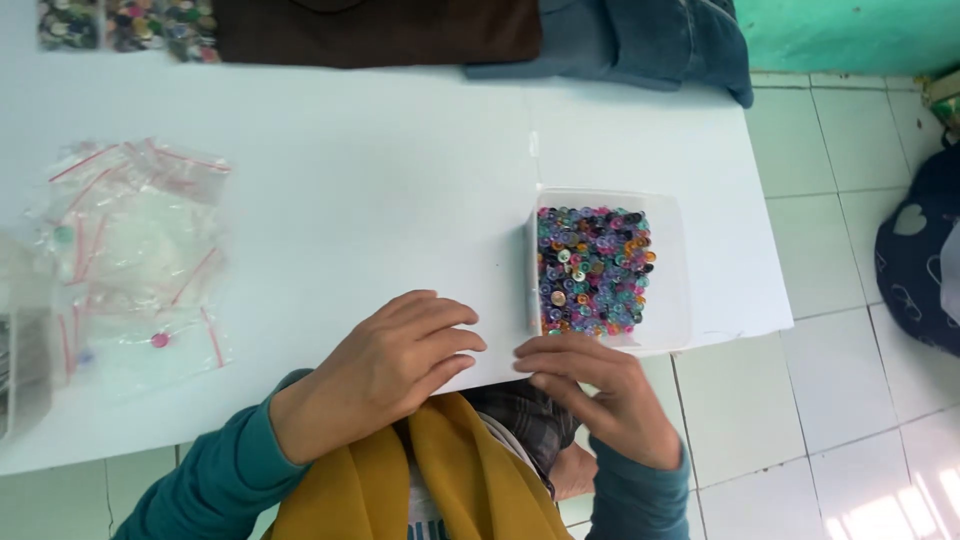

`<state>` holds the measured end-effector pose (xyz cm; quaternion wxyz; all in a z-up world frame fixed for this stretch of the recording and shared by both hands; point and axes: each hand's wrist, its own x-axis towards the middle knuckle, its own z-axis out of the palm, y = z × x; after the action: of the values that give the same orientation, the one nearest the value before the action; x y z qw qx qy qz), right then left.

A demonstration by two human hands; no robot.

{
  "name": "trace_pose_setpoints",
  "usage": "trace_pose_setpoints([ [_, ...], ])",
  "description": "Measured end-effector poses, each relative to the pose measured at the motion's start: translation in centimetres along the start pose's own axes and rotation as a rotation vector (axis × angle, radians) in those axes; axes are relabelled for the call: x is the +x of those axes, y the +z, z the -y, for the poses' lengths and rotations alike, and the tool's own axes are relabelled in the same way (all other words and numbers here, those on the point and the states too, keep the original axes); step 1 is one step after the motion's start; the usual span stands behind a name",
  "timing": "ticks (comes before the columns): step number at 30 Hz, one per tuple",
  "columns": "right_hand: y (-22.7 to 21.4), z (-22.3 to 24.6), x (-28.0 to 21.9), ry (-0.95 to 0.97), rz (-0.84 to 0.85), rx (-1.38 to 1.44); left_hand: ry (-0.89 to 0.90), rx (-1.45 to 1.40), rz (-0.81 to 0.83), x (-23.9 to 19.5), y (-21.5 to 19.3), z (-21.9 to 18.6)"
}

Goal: Sorting small decorative buttons and placing them into individual plastic resealable bags

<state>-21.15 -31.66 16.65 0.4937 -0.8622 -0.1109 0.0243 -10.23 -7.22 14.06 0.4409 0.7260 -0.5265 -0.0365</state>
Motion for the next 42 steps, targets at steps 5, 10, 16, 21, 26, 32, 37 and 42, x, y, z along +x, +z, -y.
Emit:
trace_pose_setpoints([
  [5,-5.2,-2.7,-1.8,0.132,-0.175,-0.245,0.116,0.084,0.079,5.6,5.8,1.2],
  [10,-7.4,-4.6,-0.4,0.286,0.013,-0.332,0.087,0.230,0.309,8.5,12.5,4.5],
  [16,-6.9,-7.3,1.3,0.439,0.406,-0.499,-0.036,0.242,0.455,9.4,17.0,5.6],
  [21,-7.0,-9.9,1.7,0.377,0.375,-0.507,0.013,0.657,0.591,10.1,16.7,4.4],
  [26,-8.3,-10.7,2.3,0.339,0.249,-0.563,-0.021,0.490,0.571,12.8,14.7,6.2],
  [32,-9.7,-10.7,2.6,0.279,0.011,-0.653,-0.133,0.472,0.419,16.1,11.2,6.1],
  [37,-8.2,-11.5,4.2,0.334,0.021,-0.712,-0.127,0.775,0.345,15.8,14.5,7.5],
  [42,-7.4,-13.4,4.6,0.446,0.114,-0.615,-0.194,0.663,0.412,15.9,17.1,8.9],
])
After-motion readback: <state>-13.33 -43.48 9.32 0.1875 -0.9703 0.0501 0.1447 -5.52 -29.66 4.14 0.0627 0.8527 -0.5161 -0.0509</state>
